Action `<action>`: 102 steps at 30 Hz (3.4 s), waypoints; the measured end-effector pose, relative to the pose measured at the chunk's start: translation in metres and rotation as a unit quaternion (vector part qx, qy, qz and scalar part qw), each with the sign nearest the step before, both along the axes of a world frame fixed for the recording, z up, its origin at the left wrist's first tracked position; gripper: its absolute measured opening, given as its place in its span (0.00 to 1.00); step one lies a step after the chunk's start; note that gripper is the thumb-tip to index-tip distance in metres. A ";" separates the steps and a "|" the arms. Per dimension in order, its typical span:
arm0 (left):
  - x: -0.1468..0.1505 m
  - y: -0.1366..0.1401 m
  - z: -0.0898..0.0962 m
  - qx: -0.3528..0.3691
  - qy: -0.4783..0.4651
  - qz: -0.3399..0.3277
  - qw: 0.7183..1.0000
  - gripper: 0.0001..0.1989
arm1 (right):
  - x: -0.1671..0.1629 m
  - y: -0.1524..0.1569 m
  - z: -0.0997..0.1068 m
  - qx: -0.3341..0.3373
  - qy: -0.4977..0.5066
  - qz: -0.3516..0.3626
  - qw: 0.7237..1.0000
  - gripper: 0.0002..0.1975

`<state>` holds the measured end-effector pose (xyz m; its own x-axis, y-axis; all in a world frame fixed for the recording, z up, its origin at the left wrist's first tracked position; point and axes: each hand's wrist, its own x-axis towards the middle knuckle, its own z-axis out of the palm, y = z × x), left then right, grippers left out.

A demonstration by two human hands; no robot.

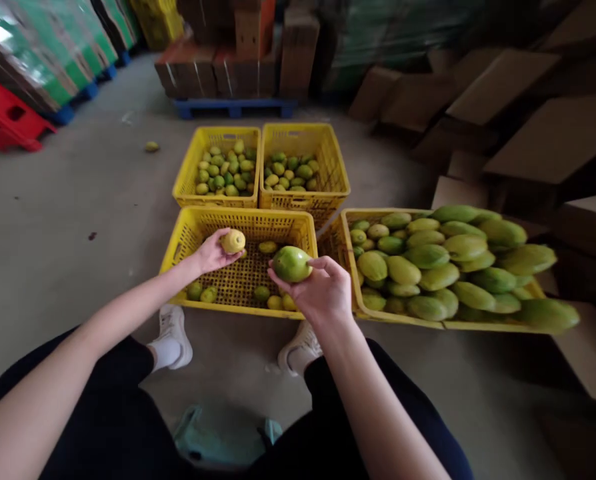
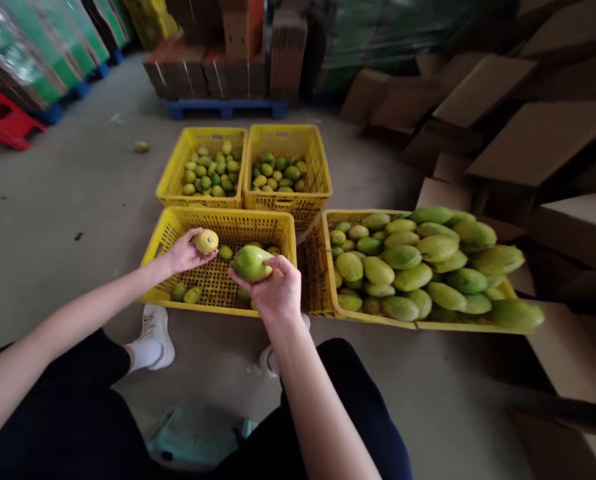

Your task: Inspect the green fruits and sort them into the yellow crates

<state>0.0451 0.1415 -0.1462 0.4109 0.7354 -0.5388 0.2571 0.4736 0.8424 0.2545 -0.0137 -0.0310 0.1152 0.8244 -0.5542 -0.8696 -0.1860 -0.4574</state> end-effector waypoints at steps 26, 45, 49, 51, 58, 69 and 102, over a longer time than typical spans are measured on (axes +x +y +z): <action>-0.034 -0.117 0.087 -0.036 -0.308 0.235 0.921 0.25 | -0.058 -0.031 0.007 0.169 -0.401 0.076 0.897 0.27; -0.071 -0.152 0.093 0.277 -0.150 0.024 0.949 0.24 | -0.086 -0.042 -0.026 0.212 -0.420 0.177 0.865 0.23; -0.069 -0.154 0.092 0.297 -0.162 0.009 0.941 0.25 | -0.081 -0.046 -0.027 0.260 -0.485 0.159 0.819 0.22; -0.068 -0.155 0.092 0.303 -0.175 0.009 0.937 0.25 | -0.083 -0.048 -0.027 0.293 -0.492 0.138 0.808 0.20; -0.068 -0.157 0.098 0.331 -0.222 0.020 0.917 0.23 | -0.088 -0.048 -0.026 0.395 -0.471 0.067 0.786 0.20; -0.070 -0.152 0.099 0.435 -0.215 0.011 0.874 0.22 | -0.088 -0.045 -0.019 0.422 -0.490 0.054 0.761 0.19; -0.048 -0.151 0.096 -0.064 -0.287 0.255 0.921 0.13 | -0.105 -0.032 -0.016 0.117 -0.160 0.157 0.968 0.16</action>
<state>-0.0027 -0.0093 -0.0502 0.2725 0.8576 -0.4361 -0.4966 0.5136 0.6997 0.1492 -0.0461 -0.0467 -0.0264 0.9454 -0.3250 -0.5947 -0.2761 -0.7551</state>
